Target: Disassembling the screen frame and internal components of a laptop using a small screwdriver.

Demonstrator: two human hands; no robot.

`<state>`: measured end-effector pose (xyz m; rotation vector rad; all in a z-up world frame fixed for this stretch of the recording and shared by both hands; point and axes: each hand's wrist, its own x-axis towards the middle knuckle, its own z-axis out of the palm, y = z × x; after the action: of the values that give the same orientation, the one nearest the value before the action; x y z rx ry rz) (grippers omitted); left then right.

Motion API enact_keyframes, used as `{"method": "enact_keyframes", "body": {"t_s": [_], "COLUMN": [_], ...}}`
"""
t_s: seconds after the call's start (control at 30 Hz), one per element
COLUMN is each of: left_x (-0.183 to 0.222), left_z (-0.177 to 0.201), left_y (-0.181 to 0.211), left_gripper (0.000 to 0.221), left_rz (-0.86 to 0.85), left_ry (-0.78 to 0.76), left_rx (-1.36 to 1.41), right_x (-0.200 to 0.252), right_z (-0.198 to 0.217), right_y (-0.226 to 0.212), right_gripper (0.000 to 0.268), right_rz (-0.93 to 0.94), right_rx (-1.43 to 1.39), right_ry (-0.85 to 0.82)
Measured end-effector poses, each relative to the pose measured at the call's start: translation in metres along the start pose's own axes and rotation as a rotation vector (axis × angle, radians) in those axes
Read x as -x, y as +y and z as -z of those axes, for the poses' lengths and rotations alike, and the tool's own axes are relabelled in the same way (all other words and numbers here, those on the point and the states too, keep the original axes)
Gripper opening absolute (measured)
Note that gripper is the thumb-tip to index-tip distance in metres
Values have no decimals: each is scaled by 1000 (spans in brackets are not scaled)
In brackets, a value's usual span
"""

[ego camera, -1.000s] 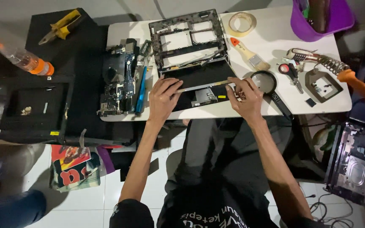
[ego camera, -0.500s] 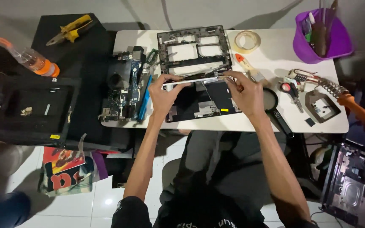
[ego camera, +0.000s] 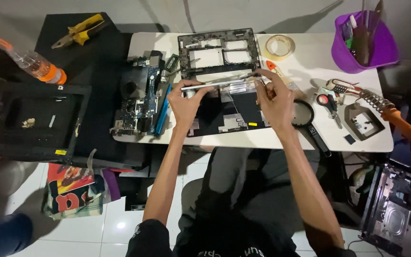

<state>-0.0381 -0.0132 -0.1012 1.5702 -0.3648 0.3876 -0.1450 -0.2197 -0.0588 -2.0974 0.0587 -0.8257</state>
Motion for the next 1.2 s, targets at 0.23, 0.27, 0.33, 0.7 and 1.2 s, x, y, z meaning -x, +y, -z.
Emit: {"method": "enact_keyframes", "body": {"t_s": [0.23,0.27,0.33,0.7,1.2], "left_x": [1,1,2,3,-1], "left_z": [2,1,0,-3,5], "left_y": [3,0,-5,-1,-26], "left_gripper": [25,25,24,26,19], "left_rz": [33,33,51,26,-79], "left_ry": [-15,-18,-18,2,-25], "left_rx": [-22,-23,-36,-70,-58], "right_x": [35,37,43,42,38], "right_z": [-16,-17,-19,-1,-8], "right_y": [11,13,17,37,46], "right_gripper": [13,13,24,28,25], "right_rz": [-143,-145,-331,-691,-805], "right_rx": [-148,-148,-378,-855,-708], "right_ry": [238,241,302,332,180]}}
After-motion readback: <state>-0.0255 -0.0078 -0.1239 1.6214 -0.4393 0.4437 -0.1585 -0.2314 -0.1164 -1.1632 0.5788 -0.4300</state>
